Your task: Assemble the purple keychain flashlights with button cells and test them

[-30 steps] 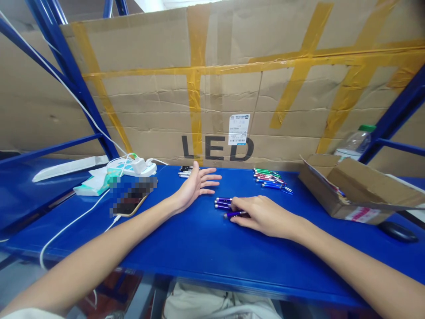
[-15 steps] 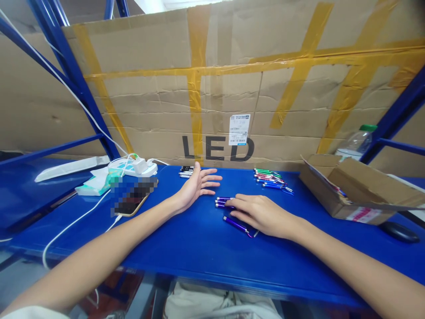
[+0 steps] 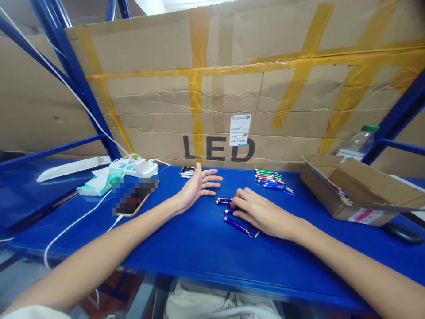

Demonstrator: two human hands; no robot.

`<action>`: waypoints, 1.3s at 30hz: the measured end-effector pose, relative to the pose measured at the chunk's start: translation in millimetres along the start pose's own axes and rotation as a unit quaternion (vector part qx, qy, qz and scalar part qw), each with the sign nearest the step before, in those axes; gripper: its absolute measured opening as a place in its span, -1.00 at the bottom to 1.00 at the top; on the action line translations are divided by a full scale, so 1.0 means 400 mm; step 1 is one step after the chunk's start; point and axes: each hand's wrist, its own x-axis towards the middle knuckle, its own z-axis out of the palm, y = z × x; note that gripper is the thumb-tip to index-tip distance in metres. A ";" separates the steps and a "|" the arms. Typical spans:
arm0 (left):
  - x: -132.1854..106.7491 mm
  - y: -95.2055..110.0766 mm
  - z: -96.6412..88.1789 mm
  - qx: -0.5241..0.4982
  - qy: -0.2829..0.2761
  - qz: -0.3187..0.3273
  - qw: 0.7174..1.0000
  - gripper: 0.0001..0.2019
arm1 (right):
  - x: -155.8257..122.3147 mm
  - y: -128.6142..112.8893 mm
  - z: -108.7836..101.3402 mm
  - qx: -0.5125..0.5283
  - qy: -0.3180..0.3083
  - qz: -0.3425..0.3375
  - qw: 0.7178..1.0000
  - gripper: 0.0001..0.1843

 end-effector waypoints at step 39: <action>-0.002 0.006 0.003 -0.007 0.005 0.002 1.000 -0.12 | -0.001 0.000 -0.007 0.064 0.018 0.072 0.995 -0.83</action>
